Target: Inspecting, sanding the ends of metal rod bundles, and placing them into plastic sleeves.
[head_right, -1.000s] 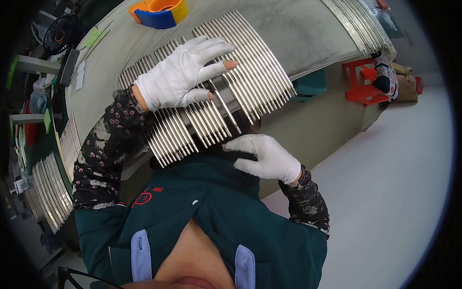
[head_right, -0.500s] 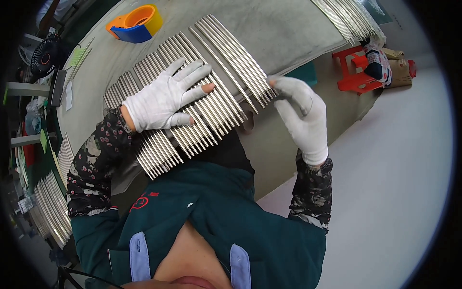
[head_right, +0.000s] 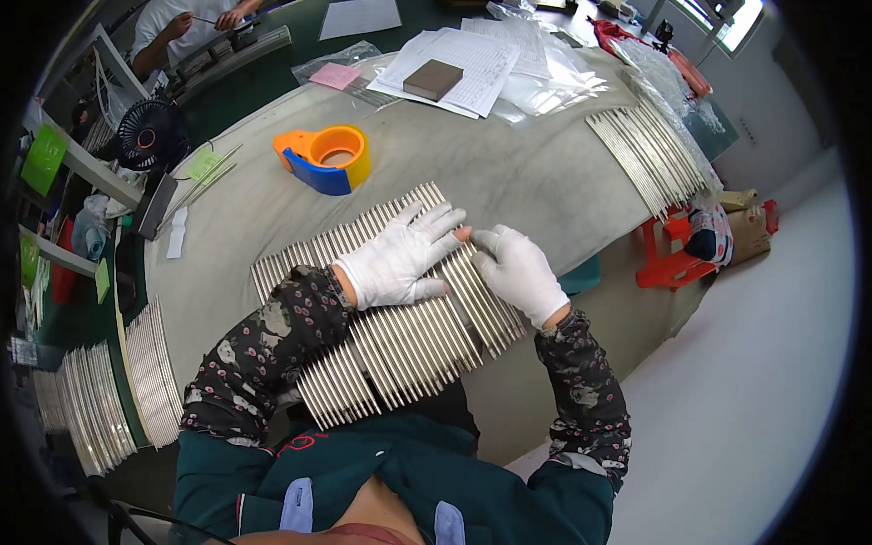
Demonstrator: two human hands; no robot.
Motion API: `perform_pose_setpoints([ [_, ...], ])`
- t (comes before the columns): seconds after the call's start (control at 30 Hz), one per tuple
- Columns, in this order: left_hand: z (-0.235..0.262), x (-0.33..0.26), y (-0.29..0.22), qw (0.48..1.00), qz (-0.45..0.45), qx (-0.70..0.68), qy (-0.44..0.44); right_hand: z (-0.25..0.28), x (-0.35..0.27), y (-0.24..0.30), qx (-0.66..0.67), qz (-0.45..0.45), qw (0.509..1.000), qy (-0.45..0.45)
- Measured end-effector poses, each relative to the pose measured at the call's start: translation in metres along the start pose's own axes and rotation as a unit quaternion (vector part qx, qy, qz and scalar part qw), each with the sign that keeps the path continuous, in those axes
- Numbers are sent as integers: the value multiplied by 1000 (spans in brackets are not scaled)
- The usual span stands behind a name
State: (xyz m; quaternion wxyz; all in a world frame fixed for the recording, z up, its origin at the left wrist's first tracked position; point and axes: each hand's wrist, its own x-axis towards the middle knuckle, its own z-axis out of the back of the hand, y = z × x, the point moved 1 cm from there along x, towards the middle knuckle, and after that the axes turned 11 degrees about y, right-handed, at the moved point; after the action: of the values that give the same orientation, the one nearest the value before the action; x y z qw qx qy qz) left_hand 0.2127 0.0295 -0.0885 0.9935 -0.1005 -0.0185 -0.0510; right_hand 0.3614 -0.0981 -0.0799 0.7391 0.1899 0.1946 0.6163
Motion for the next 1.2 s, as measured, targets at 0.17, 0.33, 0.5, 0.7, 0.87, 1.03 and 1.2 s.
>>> perform_pose_setpoints([
  [0.17, -9, 5, 6, 999, -7, 48, 3, 36, 69, -4, 13, 6, 994, -106],
  [0.33, -7, -6, 8, 999, 28, -15, -5, 33, 206, 7, -199, 58, 958, -196],
  [0.5, -17, 15, -2, 999, 4, -16, -50, 34, 296, -40, -379, -87, 909, -151],
  [0.7, -19, 4, -11, 1000, 7, -17, -23, 47, 304, -40, -239, -39, 965, -97],
  [0.87, -12, -2, -4, 999, 32, -10, -15, 56, 192, -38, -40, 158, 971, -176],
  [1.03, -6, 0, 8, 999, 23, 34, 9, 48, 22, -27, -33, 64, 992, -107],
  [1.2, 6, 20, 2, 999, -37, 22, -23, 46, -46, -33, -170, 13, 982, -76],
])
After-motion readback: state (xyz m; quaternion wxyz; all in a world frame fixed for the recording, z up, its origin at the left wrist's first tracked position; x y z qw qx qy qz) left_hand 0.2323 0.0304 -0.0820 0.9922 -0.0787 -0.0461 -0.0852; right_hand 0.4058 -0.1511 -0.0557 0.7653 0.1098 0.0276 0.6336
